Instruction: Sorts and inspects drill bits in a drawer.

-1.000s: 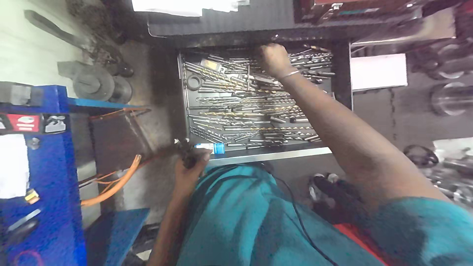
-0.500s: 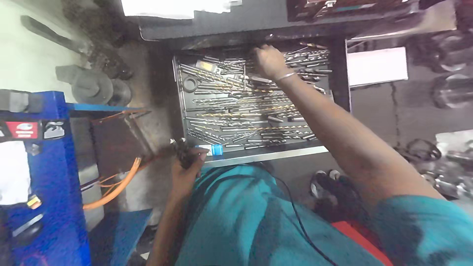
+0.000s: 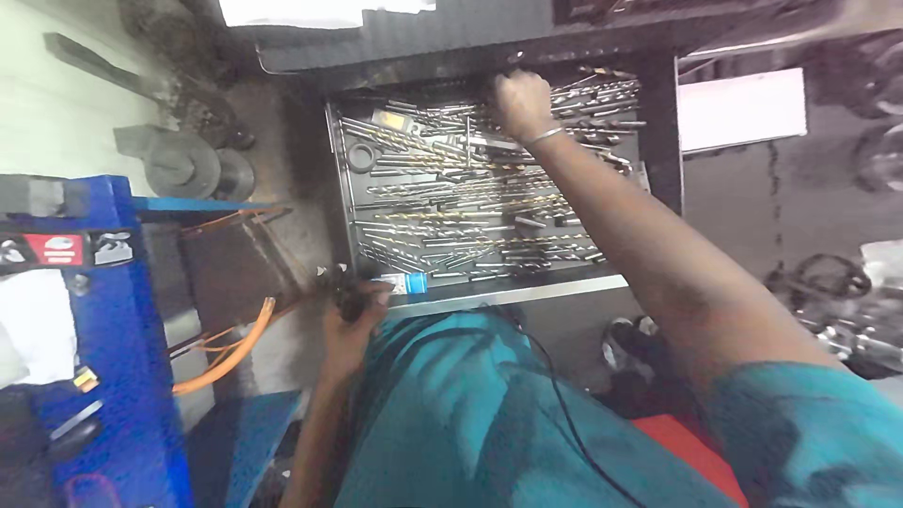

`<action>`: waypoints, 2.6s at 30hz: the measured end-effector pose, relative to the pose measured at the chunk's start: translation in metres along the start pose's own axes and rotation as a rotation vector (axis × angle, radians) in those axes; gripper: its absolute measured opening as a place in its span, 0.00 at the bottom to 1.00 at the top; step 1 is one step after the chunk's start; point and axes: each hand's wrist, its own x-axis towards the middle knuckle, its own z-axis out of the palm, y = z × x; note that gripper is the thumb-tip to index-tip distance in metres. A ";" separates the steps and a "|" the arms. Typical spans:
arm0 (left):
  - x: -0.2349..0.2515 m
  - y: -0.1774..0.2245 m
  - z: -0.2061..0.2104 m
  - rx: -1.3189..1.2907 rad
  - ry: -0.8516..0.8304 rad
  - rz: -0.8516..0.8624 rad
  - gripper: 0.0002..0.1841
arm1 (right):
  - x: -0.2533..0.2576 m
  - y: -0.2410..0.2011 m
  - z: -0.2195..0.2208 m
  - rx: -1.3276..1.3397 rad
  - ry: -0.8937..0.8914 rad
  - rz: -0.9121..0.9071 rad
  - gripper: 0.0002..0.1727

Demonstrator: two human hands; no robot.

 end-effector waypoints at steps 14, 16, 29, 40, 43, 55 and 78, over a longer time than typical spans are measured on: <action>0.018 0.009 0.020 -0.137 0.011 0.038 0.10 | -0.142 -0.032 -0.039 0.597 0.189 -0.241 0.12; 0.028 0.018 0.027 -0.180 0.016 0.074 0.13 | -0.178 -0.052 -0.054 0.764 0.155 -0.294 0.11; 0.026 0.069 0.035 -0.312 -0.208 0.354 0.09 | -0.258 -0.084 -0.095 1.075 0.136 -0.398 0.11; 0.014 0.080 0.024 -0.382 -0.331 0.439 0.10 | -0.264 -0.091 -0.116 1.181 0.110 -0.440 0.13; 0.015 0.081 0.022 -0.390 -0.356 0.455 0.10 | -0.266 -0.092 -0.119 1.188 0.110 -0.434 0.13; 0.019 0.067 0.015 -0.166 -0.270 0.428 0.09 | -0.264 -0.090 -0.112 1.113 0.110 -0.388 0.11; 0.020 -0.024 0.016 -0.050 -0.020 -0.038 0.10 | -0.232 -0.025 0.016 0.558 -0.229 -0.119 0.24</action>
